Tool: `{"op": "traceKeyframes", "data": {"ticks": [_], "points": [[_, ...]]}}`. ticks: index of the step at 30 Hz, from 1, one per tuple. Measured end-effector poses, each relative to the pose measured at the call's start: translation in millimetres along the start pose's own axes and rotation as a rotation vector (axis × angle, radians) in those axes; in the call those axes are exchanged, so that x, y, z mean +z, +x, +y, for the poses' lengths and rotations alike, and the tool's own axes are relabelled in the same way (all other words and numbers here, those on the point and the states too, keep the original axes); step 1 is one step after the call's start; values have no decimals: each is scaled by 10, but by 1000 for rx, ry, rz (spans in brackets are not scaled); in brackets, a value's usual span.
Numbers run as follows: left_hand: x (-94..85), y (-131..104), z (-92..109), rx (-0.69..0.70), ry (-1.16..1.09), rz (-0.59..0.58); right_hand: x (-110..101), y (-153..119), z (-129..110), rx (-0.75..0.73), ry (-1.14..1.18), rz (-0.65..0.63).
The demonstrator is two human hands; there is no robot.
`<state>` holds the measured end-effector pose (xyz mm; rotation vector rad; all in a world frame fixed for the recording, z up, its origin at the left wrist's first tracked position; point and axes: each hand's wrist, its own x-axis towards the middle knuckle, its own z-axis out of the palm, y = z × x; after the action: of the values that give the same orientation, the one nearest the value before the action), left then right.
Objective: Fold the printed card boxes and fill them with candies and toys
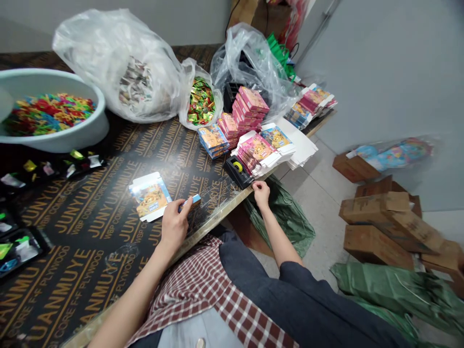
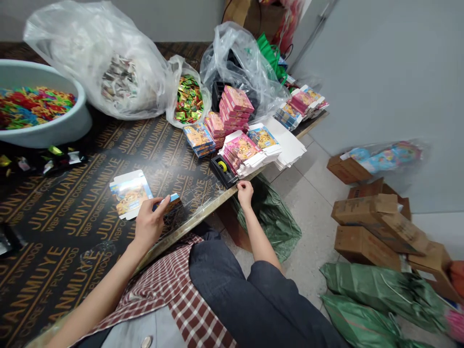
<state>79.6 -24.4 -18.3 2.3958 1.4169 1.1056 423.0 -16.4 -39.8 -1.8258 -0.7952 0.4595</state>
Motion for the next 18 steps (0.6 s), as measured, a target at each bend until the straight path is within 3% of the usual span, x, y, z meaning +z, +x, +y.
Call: {"op": "traceKeyframes", "data": {"ticks": [2, 4, 6, 10, 12, 18], "points": [[-1, 6, 24, -5, -2, -5, 9, -101, -45, 15, 25, 24], [-18, 22, 54, 9, -15, -11, 45, -288, -163, 49, 115, -42], [-47, 44, 78, 25, -28, -9, 122, -543, -358, 153, 266, -282], [-109, 67, 88, 66, -57, -17, 381, -1053, -836, 440, 535, -983], [-128, 59, 78, 99, -79, -15, 526, -1207, -1006, 510, 631, -1166], [-124, 33, 39, 129, -96, -15, 789, -1256, -1062, 623, 763, -1294]]}}
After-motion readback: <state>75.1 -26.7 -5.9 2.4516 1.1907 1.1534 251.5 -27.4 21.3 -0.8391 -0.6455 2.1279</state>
